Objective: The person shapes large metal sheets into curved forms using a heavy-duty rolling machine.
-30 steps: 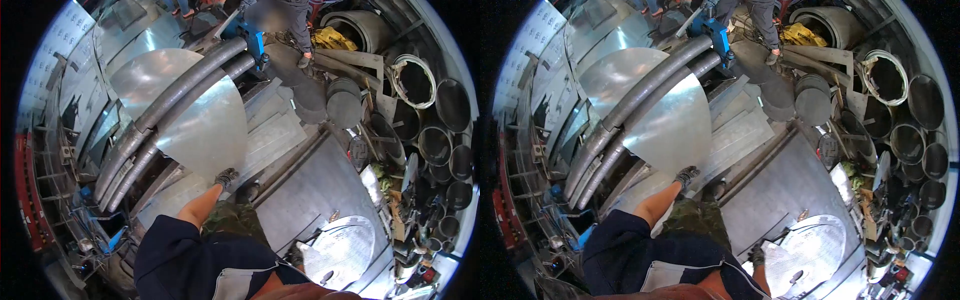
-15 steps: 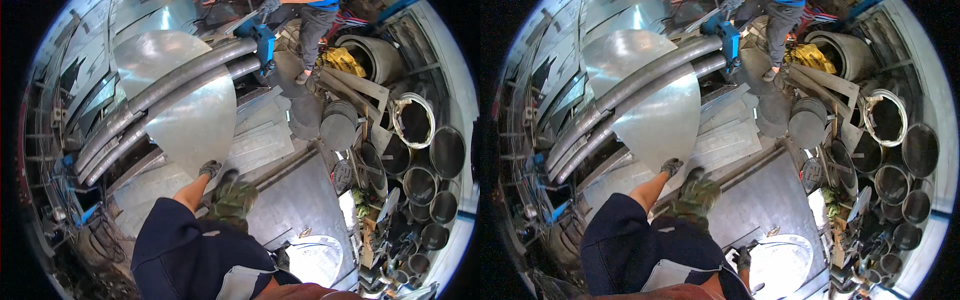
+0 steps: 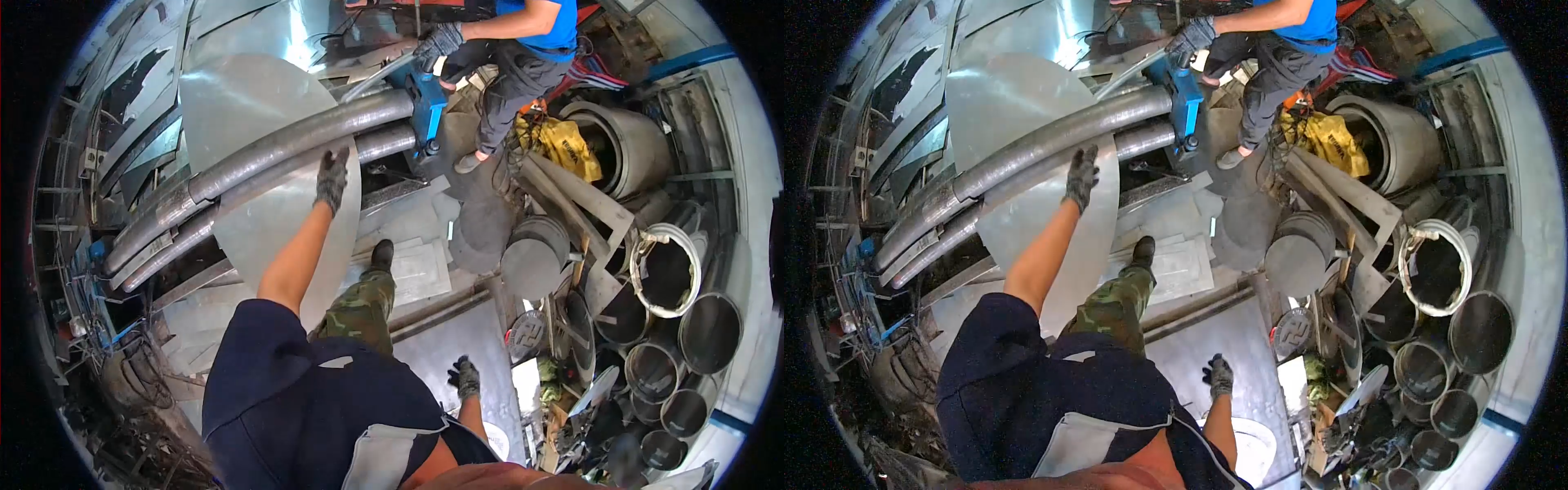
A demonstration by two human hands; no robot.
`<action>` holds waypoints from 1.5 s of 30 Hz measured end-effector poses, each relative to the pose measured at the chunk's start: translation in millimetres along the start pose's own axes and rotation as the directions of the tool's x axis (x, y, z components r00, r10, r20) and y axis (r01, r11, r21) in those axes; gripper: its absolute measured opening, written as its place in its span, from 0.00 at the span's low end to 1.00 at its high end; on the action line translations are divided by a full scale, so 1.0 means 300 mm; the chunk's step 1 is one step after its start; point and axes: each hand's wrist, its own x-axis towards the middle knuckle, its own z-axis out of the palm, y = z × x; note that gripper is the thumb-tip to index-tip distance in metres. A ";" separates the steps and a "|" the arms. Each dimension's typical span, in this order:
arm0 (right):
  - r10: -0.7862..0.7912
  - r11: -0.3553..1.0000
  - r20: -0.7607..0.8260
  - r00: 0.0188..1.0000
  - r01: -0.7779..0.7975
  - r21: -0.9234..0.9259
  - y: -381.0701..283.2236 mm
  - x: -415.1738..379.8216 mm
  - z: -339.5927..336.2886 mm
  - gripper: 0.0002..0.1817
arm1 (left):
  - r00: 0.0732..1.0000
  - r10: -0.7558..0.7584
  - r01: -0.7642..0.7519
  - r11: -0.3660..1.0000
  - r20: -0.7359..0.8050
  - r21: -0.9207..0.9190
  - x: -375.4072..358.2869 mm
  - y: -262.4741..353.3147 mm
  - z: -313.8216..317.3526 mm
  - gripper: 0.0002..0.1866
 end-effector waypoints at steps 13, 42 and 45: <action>-0.166 0.868 0.179 0.970 0.230 -0.441 -1.092 0.208 0.130 0.24 | 0.922 -0.266 0.120 0.886 -0.280 -0.447 0.504 0.299 0.295 0.20; -0.154 -0.856 0.988 0.004 0.500 -0.135 -3.114 0.517 1.393 0.33 | 0.549 -0.281 -0.309 0.807 -0.787 -0.503 0.534 0.420 0.474 0.12; -0.454 -0.783 0.863 0.220 0.363 -0.505 -3.190 0.674 1.266 0.33 | 0.579 -0.104 -0.383 0.841 -0.808 -0.383 0.565 0.430 0.438 0.14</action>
